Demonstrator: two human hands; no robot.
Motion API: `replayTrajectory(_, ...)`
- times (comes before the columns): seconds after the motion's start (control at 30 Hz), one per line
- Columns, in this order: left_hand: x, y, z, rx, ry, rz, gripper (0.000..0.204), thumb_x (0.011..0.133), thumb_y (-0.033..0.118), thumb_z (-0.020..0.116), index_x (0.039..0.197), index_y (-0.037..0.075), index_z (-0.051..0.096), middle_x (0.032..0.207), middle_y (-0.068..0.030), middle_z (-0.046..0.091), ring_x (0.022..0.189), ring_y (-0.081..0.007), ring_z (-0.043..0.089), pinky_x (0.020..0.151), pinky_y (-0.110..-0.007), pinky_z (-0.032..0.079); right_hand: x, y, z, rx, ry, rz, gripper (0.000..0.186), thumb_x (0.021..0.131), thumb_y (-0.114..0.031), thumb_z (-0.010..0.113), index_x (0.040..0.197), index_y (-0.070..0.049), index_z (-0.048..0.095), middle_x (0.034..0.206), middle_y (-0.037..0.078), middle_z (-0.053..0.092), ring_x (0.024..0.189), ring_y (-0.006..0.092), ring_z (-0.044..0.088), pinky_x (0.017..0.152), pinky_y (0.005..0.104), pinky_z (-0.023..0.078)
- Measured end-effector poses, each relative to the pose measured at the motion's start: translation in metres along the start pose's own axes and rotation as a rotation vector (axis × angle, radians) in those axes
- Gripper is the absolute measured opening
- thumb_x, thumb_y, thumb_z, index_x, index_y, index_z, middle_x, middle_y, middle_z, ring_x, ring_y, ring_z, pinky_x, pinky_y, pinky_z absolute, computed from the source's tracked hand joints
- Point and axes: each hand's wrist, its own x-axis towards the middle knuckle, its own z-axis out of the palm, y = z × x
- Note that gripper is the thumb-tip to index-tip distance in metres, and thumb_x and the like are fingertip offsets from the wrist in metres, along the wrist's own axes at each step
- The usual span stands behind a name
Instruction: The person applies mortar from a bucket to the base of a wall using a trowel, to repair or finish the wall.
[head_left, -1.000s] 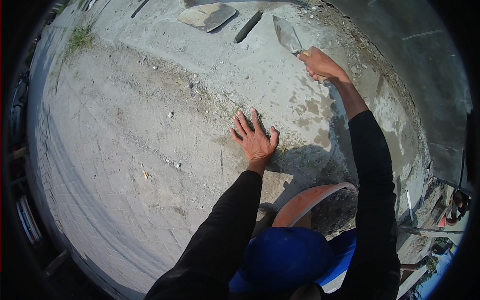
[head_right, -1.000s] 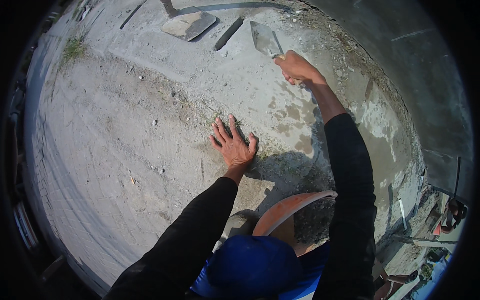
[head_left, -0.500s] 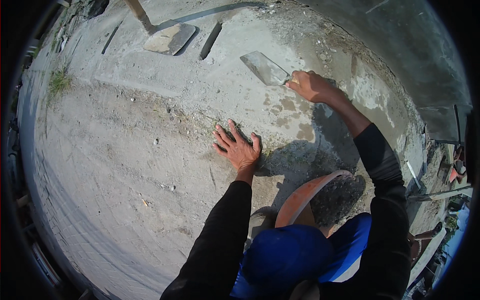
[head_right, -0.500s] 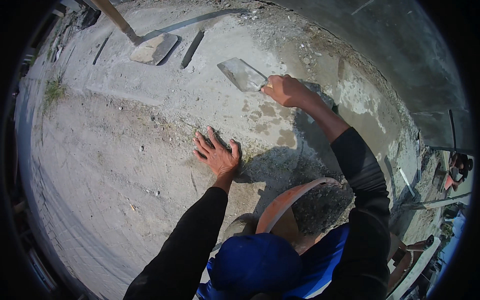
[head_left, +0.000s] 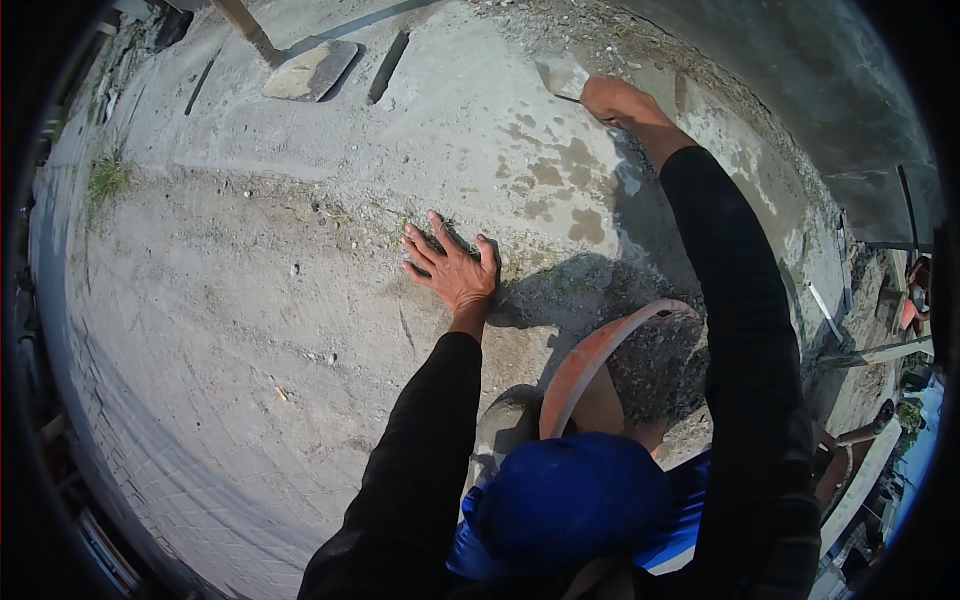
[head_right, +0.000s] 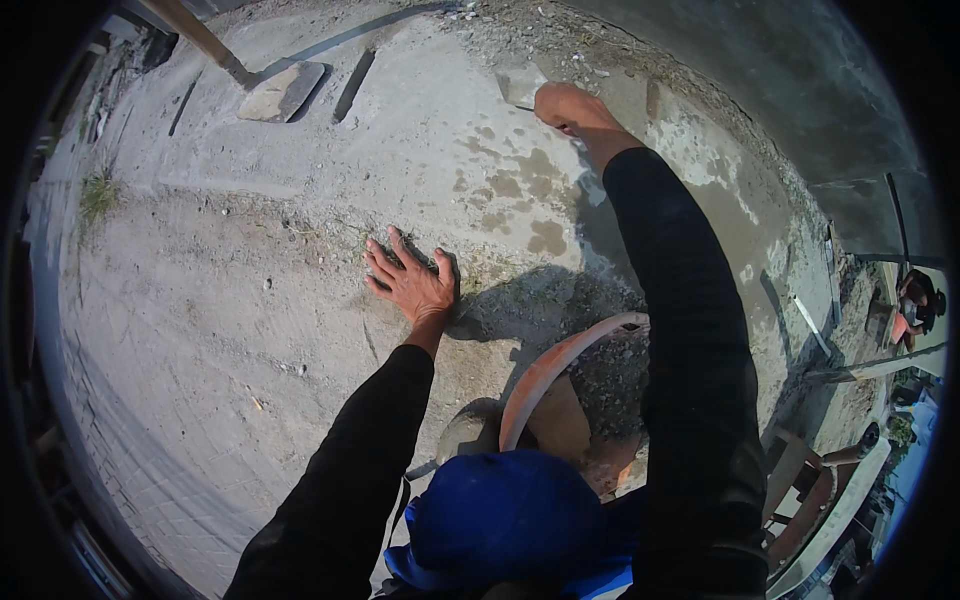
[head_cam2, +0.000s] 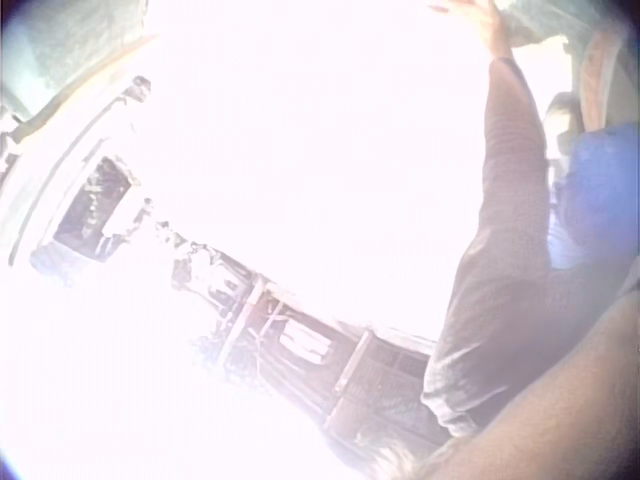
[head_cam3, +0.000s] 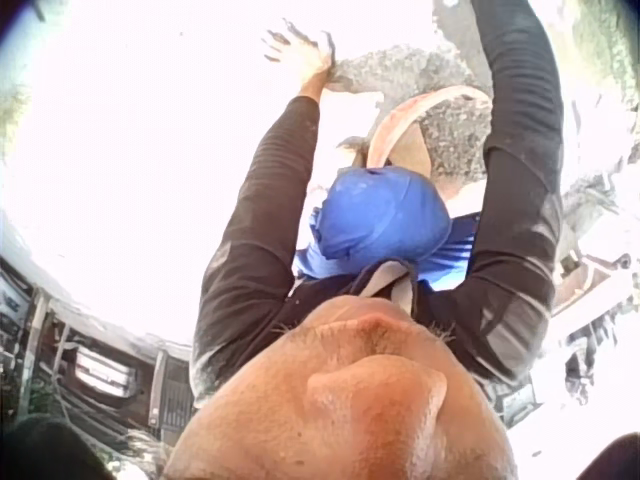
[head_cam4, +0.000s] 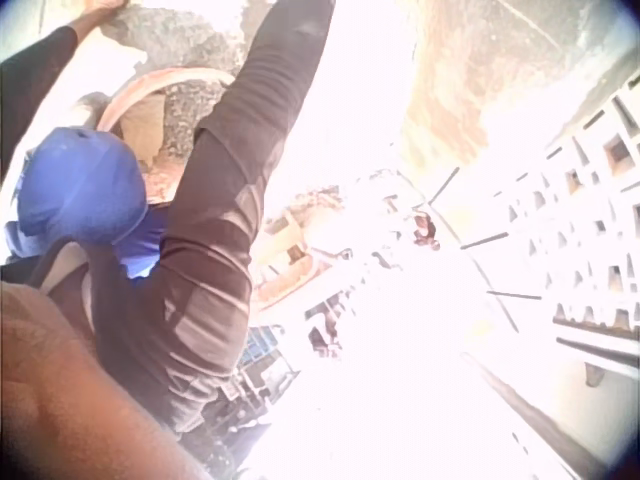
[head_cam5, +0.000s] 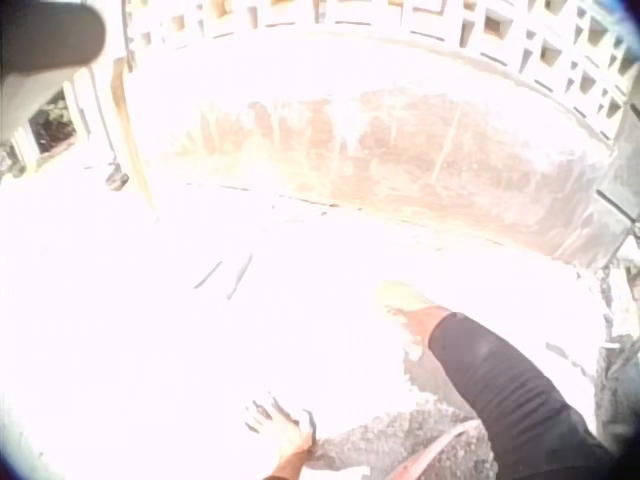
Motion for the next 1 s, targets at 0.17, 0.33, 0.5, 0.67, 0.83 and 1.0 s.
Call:
replayTrajectory(0.17,-0.001,-0.001,0.002,0.031,0.002,0.006,0.084,0.089,0.051,0.049,0.158,0.013,0.021,0.161,-0.0251,0.014,0.15,-0.0446,0.011,0.116,-0.065,0.007,-0.035,0.062,-0.066,0.027,0.05,-0.224,0.03,0.086,-0.022,0.06,0.099,0.005,0.064,0.084,0.017,0.064,0.083,0.024,0.066,0.072,0.0392,0.052)
replayTrajectory(0.33,0.002,-0.002,-0.007,0.021,0.009,0.008,0.083,0.089,0.051,0.049,0.158,0.013,0.021,0.161,-0.0251,0.015,0.15,-0.0446,0.011,0.116,-0.065,0.007,-0.254,0.025,-0.056,-0.603,-0.135,0.161,0.031,0.094,-0.024,0.057,0.097,0.006,0.064,0.094,0.028,0.067,0.093,0.0451,0.066,0.082,0.0526,0.051)
replayTrajectory(0.5,0.001,0.001,0.0,0.022,0.004,0.018,0.082,0.091,0.053,0.044,0.159,0.014,0.021,0.161,-0.028,0.014,0.15,-0.0464,0.011,0.116,-0.066,0.006,-0.267,0.078,-0.02,-0.617,-0.164,0.225,0.025,0.092,-0.02,0.062,0.094,0.004,0.069,0.093,0.026,0.069,0.094,0.0441,0.066,0.084,0.0524,0.052)
replayTrajectory(0.67,0.002,-0.02,-0.016,0.077,0.015,-0.011,0.083,0.09,0.054,0.044,0.159,0.014,0.022,0.161,-0.0278,0.014,0.15,-0.046,0.011,0.116,-0.065,0.006,-0.14,0.059,-0.023,-0.332,-0.091,0.153,0.029,0.087,-0.015,0.055,0.079,0.012,0.063,0.069,0.027,0.063,0.061,0.0366,0.068,0.063,0.0494,0.052)
replayTrajectory(0.83,0.002,-0.011,0.003,0.077,0.041,0.027,0.082,0.09,0.054,0.044,0.159,0.014,0.022,0.161,-0.0266,0.016,0.149,-0.0453,0.013,0.116,-0.065,0.009,-0.005,0.102,-0.031,0.554,0.323,-0.879,0.022,0.077,-0.011,0.062,0.058,-0.007,0.051,0.056,0.012,0.051,0.051,0.026,0.045,0.05,0.0373,0.035)
replayTrajectory(1.0,-0.002,-0.038,0.001,0.169,0.143,0.011,0.083,0.091,0.067,0.038,0.158,0.019,0.023,0.16,-0.0228,0.019,0.148,-0.0427,0.018,0.113,-0.064,0.017,-0.119,0.027,-0.038,-0.758,0.296,0.143,0.013,0.083,-0.01,0.061,0.085,0.002,0.067,0.083,0.018,0.07,0.084,0.0333,0.07,0.072,0.042,0.055)
